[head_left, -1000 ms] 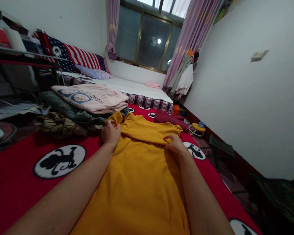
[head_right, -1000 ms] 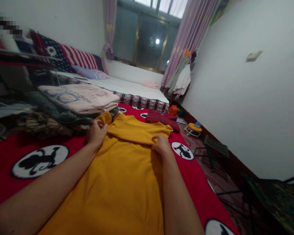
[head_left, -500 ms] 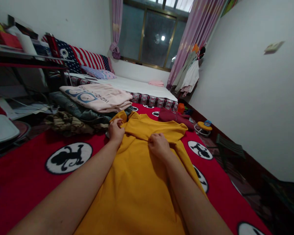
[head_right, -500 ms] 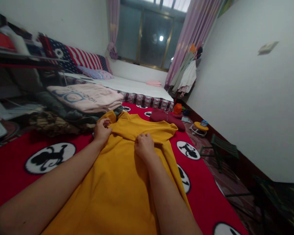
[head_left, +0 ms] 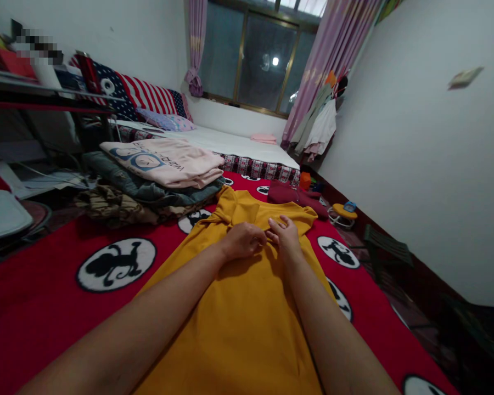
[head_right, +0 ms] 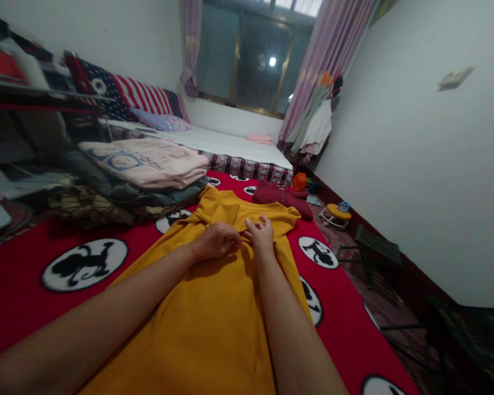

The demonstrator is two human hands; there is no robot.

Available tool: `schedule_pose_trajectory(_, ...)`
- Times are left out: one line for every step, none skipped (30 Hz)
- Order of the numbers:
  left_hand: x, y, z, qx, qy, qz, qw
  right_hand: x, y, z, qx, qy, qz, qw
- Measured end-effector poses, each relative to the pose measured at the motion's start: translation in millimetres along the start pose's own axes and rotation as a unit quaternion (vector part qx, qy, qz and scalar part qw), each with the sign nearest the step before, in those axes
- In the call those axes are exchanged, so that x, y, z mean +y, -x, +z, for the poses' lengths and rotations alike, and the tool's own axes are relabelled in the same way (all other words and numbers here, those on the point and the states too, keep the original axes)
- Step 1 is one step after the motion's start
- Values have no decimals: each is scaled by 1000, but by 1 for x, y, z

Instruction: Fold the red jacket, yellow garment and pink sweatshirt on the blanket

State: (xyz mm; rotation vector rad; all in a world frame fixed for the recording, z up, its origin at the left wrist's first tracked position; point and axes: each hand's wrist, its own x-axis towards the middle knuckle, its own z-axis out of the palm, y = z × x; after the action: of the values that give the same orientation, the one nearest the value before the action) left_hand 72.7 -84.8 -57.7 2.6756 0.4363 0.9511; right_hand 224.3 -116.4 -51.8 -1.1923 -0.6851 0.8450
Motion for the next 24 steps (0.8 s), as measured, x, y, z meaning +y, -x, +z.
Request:
schedule_pose_trajectory(0,2,-3,30,-25,-33,999,2,-1,-1,10,8,5,1000)
schedule_pose_trajectory(0,3,-7,65,-52,-62,995,5,-1,-2,18,14,7,1000)
schedule_pose_trajectory(-1,5,-11,100,-78,-85,988,6,-2,-3,20,20,6,1000)
schedule_pose_trajectory(-1,5,-15,128,-100,-101,982,7,-2,-3,15,27,2,1000)
schedule_pose_trajectory(-2,6,-18,145,-115,-114,976,8,-2,-4,1,34,-4,999)
schedule_pose_trajectory(-3,6,-19,149,-124,-124,973,8,-1,-4,-19,41,-10,999)
schedule_pose_trajectory(-4,7,-19,143,-126,-131,973,8,-1,-4,-42,47,-15,998)
schedule_pose_trajectory(-5,7,-19,132,-123,-138,974,7,-1,-4,-61,52,-18,997)
schedule_pose_trajectory(-8,7,-17,122,-117,-146,975,6,-1,-5,-69,53,-24,996)
schedule_pose_trajectory(-10,7,-16,120,-108,-155,975,4,-1,-5,-63,52,-37,996)
schedule_pose_trajectory(-14,7,-14,126,-99,-165,973,2,-2,-5,-41,49,-60,996)
schedule_pose_trajectory(-17,7,-12,135,-89,-174,971,-1,-4,-6,-4,44,-94,995)
schedule_pose_trajectory(-21,7,-11,145,-81,-183,969,-3,-7,-8,41,39,-136,989)
schedule_pose_trajectory(-24,8,-10,152,-72,-193,967,-5,-10,-11,89,35,-181,979)
schedule_pose_trajectory(-27,8,-10,154,-66,-203,965,-7,-13,-14,134,37,-221,965)
schedule_pose_trajectory(-29,8,-9,153,-63,-212,963,-8,-18,-19,171,48,-249,952)
schedule_pose_trajectory(-30,9,-9,149,-65,-220,962,-7,-22,-25,196,67,-263,942)
schedule_pose_trajectory(-30,9,-9,142,-72,-224,961,-6,-26,-32,207,93,-262,938)
schedule_pose_trajectory(-29,10,-9,133,-84,-225,962,-3,-31,-39,206,122,-248,939)
schedule_pose_trajectory(-27,10,-9,121,-101,-222,962,-1,-35,-45,197,152,-228,941)
schedule_pose_trajectory(-25,11,-8,109,-120,-219,962,2,-38,-51,182,177,-205,945)
schedule_pose_trajectory(-22,11,-8,99,-138,-216,961,4,-40,-56,166,197,-186,948)
schedule_pose_trajectory(-20,11,-8,92,-155,-215,960,6,-42,-59,152,212,-171,950)
schedule_pose_trajectory(-18,10,-7,88,-168,-213,958,7,-42,-61,139,223,-159,952)
